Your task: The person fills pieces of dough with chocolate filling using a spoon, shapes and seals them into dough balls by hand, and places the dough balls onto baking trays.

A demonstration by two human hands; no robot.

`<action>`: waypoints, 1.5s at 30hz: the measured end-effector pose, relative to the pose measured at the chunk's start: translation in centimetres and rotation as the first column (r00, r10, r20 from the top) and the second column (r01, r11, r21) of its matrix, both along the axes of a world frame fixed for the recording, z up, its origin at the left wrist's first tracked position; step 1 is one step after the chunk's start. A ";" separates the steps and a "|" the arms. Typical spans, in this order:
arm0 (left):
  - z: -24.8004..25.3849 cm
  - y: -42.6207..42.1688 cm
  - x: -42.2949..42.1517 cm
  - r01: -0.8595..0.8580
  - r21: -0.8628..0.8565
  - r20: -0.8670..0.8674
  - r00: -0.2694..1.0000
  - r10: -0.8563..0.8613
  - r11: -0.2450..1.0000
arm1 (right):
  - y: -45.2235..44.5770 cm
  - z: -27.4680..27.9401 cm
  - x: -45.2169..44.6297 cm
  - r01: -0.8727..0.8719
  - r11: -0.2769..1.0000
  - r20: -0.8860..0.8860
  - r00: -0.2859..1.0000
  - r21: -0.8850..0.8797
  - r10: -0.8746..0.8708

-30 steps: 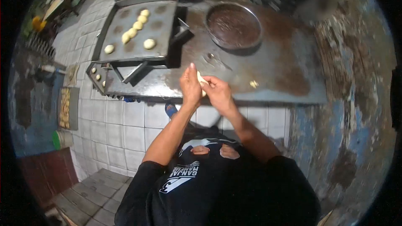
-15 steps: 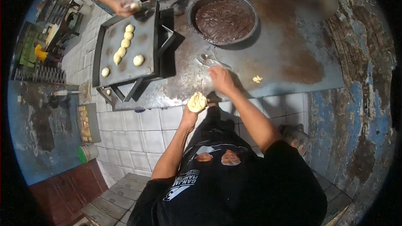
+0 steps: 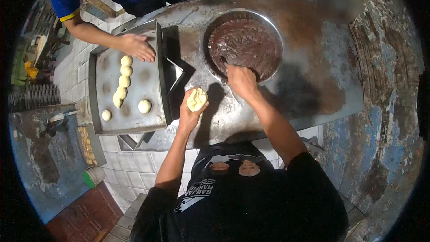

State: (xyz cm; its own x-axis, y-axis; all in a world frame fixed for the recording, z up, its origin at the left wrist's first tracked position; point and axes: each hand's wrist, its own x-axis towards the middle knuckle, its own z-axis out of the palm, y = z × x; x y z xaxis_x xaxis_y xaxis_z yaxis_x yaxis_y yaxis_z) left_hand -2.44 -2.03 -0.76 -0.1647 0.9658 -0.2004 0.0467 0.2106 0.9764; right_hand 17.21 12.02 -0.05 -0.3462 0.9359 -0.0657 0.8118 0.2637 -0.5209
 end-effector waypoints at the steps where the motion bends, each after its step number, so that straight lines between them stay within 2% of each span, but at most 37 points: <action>1: -0.2 1.6 -0.3 -0.002 0.019 -0.027 1.000 0.003 1.000 | 1.6 -0.5 -0.7 -0.005 1.000 0.007 1.000 -0.003 0.005; 3: 0.0 3.8 -0.8 -0.014 0.032 -0.054 0.998 0.015 0.999 | 3.7 -2.0 -2.3 -0.045 0.995 0.193 0.979 -0.090 0.062; 4: 0.3 4.8 -0.8 -0.045 0.040 -0.020 0.999 0.046 0.998 | 4.3 -2.6 -2.8 -0.054 0.994 0.197 0.978 -0.090 0.071; 6: -0.3 6.4 -1.4 -0.089 0.041 0.023 0.996 0.088 0.995 | 4.6 -4.1 -3.2 -0.087 0.995 -0.135 0.988 -0.043 0.080; 7: -1.2 7.0 -1.8 -0.089 0.009 -0.006 0.996 0.089 0.996 | 4.8 -4.3 -2.3 -0.058 0.981 -0.378 0.926 -0.182 -0.015; 8: -2.0 7.1 -2.0 -0.087 -0.018 -0.034 0.996 0.086 0.996 | 5.4 -4.1 -0.7 -0.050 0.761 -0.466 0.815 -0.647 -0.343; 10: -1.7 8.0 -1.3 -0.146 0.063 0.011 0.989 0.145 0.987 | 5.3 -2.6 1.6 -0.296 0.502 -0.564 0.615 -0.813 -0.551; 11: -1.6 8.3 -1.0 -0.157 0.070 -0.012 0.987 0.158 0.985 | 4.6 -1.7 1.8 -0.296 0.506 -0.564 0.627 -0.810 -0.537; 13: -1.2 8.7 -0.3 -0.192 0.059 -0.050 0.980 0.195 0.980 | 2.4 1.0 1.5 -0.323 0.622 -0.652 0.632 -0.713 -0.419; 14: -0.8 9.0 0.3 -0.214 0.073 -0.043 0.975 0.218 0.974 | 1.2 0.8 0.9 -0.334 0.625 -0.655 0.644 -0.705 -0.395; 15: -0.3 9.1 1.1 -0.221 0.097 -0.112 0.966 0.231 0.970 | -0.3 0.2 0.1 -0.172 0.970 -0.626 0.780 -0.173 0.027; 16: 0.2 9.1 1.8 -0.230 0.123 -0.179 0.952 0.249 0.966 | -2.0 -0.1 -0.4 -0.139 0.865 -0.316 0.893 0.482 0.320; 17: 0.3 9.0 2.5 -0.230 0.165 -0.258 0.928 0.267 0.959 | -4.4 1.5 -0.5 -0.201 0.909 -0.118 0.959 0.365 0.259; 18: -0.2 8.8 2.8 -0.211 0.175 -0.336 0.905 0.260 0.962 | -6.6 1.5 -0.7 -0.215 0.906 -0.029 0.970 0.364 0.242; 20: -0.5 6.9 2.7 -0.071 0.033 -0.643 0.762 0.075 0.997 | -9.9 1.0 0.9 -0.224 0.911 -0.069 0.962 0.345 0.263; 21: -0.8 5.4 2.6 -0.056 -0.013 -0.654 0.756 0.034 0.998 | -11.1 1.2 2.2 -0.266 0.898 -0.046 0.953 0.352 0.300; 22: -2.2 4.1 2.6 -0.136 -0.018 -0.636 0.766 0.093 0.991 | -12.1 1.5 3.6 -0.285 0.899 -0.098 0.938 0.331 0.334; 24: -4.8 1.5 2.5 -0.340 0.013 -0.441 0.842 0.311 0.940 | -13.5 1.5 5.6 -0.321 0.892 -0.145 0.913 0.318 0.380; 25: -5.0 0.3 2.2 -0.287 -0.002 -0.213 0.936 0.281 0.958 | -14.1 0.8 6.5 -0.289 0.946 -0.128 0.943 0.148 0.308; 26: -5.2 -0.9 2.9 -0.305 0.009 -0.210 0.931 0.300 0.952 | -14.4 -0.1 7.3 -0.240 0.970 -0.097 0.967 -0.021 0.237; 27: -4.9 -2.5 4.0 -0.242 -0.002 0.000 0.970 0.242 0.970 | -13.8 -1.6 7.9 -0.328 0.938 0.010 0.944 0.114 0.329; 28: -4.7 -4.0 5.2 -0.171 0.003 0.207 0.964 0.167 0.985 | -13.4 -2.8 7.7 -0.334 0.935 0.011 0.942 0.118 0.335; 29: -4.7 -5.3 6.3 -0.098 0.068 0.229 0.970 0.080 0.993 | -13.3 -3.7 7.2 -0.186 0.980 -0.347 0.925 -0.065 0.153; 30: -4.9 -6.5 7.7 -0.041 0.098 0.312 0.950 0.008 0.994 | -13.3 -4.1 6.9 -0.095 0.953 -0.621 0.776 -0.287 -0.109; 32: -2.3 -9.2 10.6 0.004 0.146 0.311 0.949 -0.049 0.989 | -14.1 1.1 5.6 -0.163 0.824 -0.705 0.622 -0.543 -0.342; 33: -1.6 -10.5 11.3 0.019 0.079 0.068 0.997 -0.025 0.997 | -15.4 2.8 5.5 -0.179 0.899 -0.679 0.717 -0.400 -0.159; 34: -1.2 -11.4 12.1 0.011 0.085 0.060 0.998 -0.016 0.996 | -16.9 3.2 6.1 -0.190 0.900 -0.685 0.713 -0.393 -0.149; 35: -0.9 -12.1 12.8 -0.042 0.042 -0.053 0.998 0.044 0.998 | -18.9 3.6 7.0 -0.358 0.933 -0.499 0.806 0.016 0.318; 36: -0.6 -13.1 13.2 -0.101 0.002 -0.166 0.981 0.099 0.995 | -20.6 4.0 7.9 -0.574 0.739 -0.111 0.758 0.353 0.643; 37: -0.3 -13.9 13.3 -0.107 0.096 -0.103 0.988 0.117 0.990 | -21.8 4.5 8.6 -0.573 0.667 -0.077 0.729 0.476 0.681; 38: 0.0 -14.7 13.4 -0.119 0.102 -0.105 0.986 0.129 0.988 | -22.7 4.9 9.3 -0.580 0.658 -0.076 0.720 0.481 0.690; 39: 2.3 -15.8 13.7 -0.108 0.035 0.120 0.987 0.103 0.994 | -23.6 5.5 9.9 -0.343 0.898 -0.493 0.751 0.276 0.439; 40: 3.6 -16.5 13.9 -0.084 -0.025 0.338 0.937 0.088 0.996 | -24.4 5.8 10.3 -0.149 0.987 -0.770 0.636 -0.053 0.054; 41: 3.8 -17.0 13.9 -0.085 -0.041 0.328 0.940 0.093 0.996 | -25.2 5.9 10.5 -0.173 0.985 -0.738 0.664 0.007 0.122; 42: 4.4 -17.9 14.3 -0.081 -0.045 0.321 0.943 0.092 0.996 | -26.3 5.8 10.5 -0.169 0.986 -0.743 0.659 0.003 0.115; 44: 5.8 -18.2 15.6 -0.143 -0.044 0.544 0.827 0.143 0.989 | -27.5 6.0 10.3 -0.232 0.970 -0.588 0.775 0.078 0.233; 45: 5.4 -18.2 15.9 -0.159 0.011 0.511 0.850 0.131 0.987 | -27.1 5.1 10.6 -0.175 0.957 -0.513 0.814 0.229 0.272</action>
State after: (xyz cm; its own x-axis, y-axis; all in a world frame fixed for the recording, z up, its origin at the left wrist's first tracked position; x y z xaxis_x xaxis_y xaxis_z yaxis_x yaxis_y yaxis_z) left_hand 13.46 -20.23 4.66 -0.1930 0.9500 -0.2454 -0.4847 0.1252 0.8657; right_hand 27.80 -15.08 5.03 -0.4824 0.8082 0.3378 0.3266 0.5238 -0.7867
